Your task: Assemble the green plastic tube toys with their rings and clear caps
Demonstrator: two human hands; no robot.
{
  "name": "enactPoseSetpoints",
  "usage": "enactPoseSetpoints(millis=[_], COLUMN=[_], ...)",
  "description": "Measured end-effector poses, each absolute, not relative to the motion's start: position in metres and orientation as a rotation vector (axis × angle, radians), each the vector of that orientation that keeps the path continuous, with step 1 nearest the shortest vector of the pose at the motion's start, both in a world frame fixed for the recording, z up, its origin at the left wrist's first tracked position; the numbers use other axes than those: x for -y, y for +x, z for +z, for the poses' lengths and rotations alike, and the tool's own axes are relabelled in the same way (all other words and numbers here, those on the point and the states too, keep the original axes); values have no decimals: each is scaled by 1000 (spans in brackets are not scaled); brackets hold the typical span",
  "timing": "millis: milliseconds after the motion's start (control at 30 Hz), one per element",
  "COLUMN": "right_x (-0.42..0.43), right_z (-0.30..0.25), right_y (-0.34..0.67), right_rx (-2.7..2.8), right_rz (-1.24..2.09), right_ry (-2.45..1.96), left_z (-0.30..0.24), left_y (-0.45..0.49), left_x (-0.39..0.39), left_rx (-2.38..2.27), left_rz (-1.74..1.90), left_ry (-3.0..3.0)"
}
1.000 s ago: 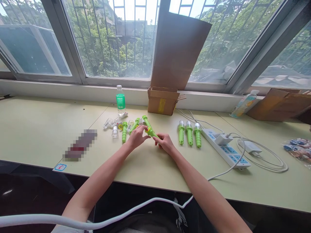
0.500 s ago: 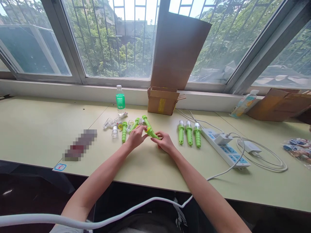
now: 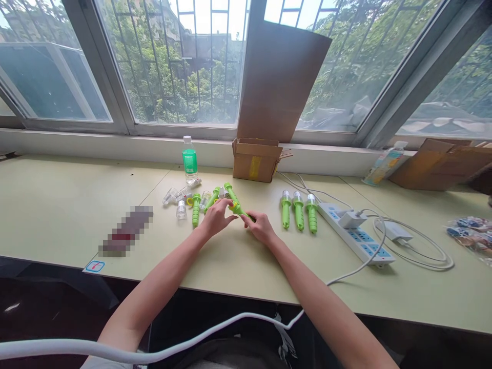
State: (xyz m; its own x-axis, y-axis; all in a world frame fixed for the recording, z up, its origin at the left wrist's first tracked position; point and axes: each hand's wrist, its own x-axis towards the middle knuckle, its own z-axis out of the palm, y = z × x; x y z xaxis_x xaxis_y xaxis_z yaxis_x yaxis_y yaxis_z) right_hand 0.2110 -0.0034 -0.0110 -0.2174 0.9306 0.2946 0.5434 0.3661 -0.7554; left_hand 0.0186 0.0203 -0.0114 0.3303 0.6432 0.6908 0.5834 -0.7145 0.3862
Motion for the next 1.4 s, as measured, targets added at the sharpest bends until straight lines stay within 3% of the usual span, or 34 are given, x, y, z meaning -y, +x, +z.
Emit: enactPoseSetpoints(millis=[267, 667, 1100, 1400], right_x=[2, 3, 0, 1], right_z=[-13, -14, -15, -15], right_y=[212, 209, 214, 213], right_rx=[1803, 1990, 1909, 1963], right_rz=[820, 404, 614, 330], right_ry=[-1274, -1357, -1296, -1403], left_z=[-13, -12, -13, -12], left_y=[17, 16, 17, 16], left_x=[-20, -22, -20, -21], left_rx=[-1166, -1224, -1258, -1258], left_rz=[1324, 1282, 1245, 1283], left_ry=[2532, 2513, 2529, 2502])
